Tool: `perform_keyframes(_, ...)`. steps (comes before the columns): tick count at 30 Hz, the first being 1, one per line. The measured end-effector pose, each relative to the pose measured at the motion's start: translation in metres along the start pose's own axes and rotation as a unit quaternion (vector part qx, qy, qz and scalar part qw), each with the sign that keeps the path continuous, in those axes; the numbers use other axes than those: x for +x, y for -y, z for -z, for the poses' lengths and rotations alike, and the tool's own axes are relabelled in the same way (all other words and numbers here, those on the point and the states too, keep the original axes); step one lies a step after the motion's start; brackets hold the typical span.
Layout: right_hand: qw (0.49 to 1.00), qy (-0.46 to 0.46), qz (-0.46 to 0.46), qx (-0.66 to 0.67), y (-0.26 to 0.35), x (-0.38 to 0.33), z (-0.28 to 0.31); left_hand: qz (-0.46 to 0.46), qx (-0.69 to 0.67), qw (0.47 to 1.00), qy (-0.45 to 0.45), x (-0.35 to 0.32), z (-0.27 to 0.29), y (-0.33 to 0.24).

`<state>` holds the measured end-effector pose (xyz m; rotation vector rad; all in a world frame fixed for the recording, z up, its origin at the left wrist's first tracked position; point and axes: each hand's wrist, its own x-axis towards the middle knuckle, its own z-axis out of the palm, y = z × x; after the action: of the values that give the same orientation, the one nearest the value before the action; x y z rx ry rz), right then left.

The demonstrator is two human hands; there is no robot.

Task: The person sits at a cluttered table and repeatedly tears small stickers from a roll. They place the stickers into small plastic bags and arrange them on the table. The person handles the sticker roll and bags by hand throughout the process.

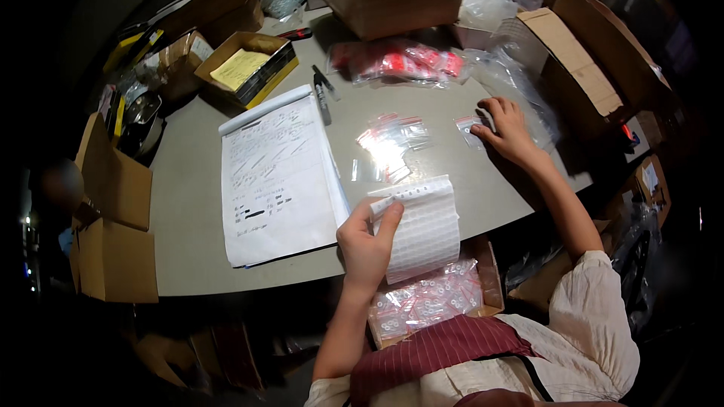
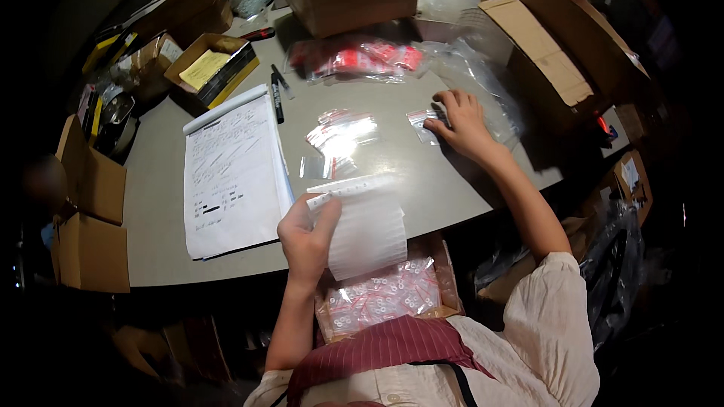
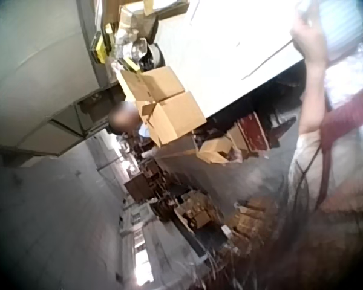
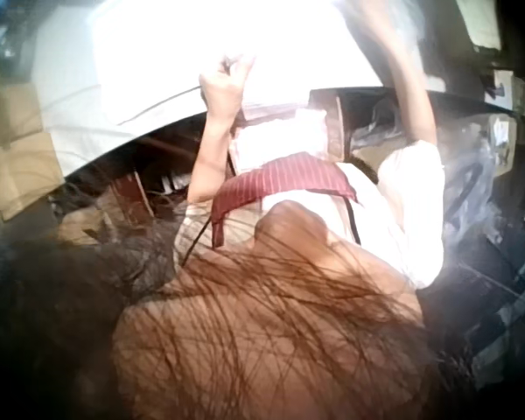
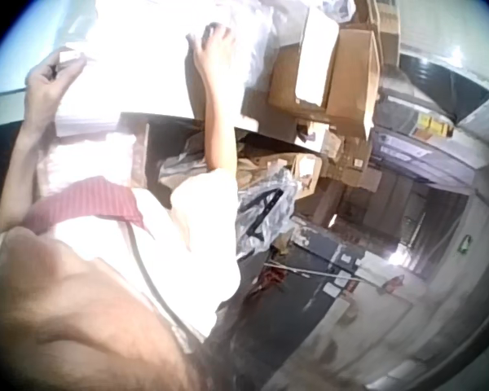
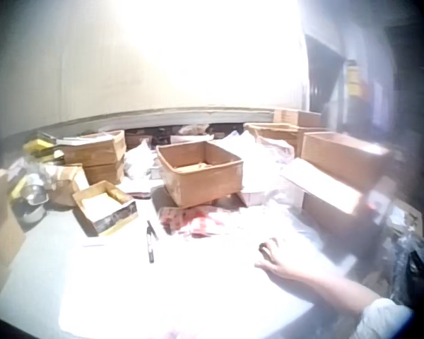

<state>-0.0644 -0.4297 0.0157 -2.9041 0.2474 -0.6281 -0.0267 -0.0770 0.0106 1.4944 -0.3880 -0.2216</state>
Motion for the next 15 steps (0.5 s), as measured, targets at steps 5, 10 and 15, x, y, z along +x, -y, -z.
perform_keyframes(5, 0.981, -0.042, 0.179, -0.064, 0.036, -0.019, 0.006, 0.012, -0.005, 1.000, 0.009, 0.001, -0.001, 0.000)
perform_keyframes(10, 0.968, 0.092, 0.223, 0.061, 0.083, -0.049, 0.014, 0.012, -0.030, 0.999, 0.032, -0.005, 0.003, -0.001)
perform_keyframes(15, 0.979, 0.092, 0.180, 0.008, 0.070, -0.069, 0.023, 0.002, -0.014, 0.999, 0.040, -0.009, 0.003, -0.003)
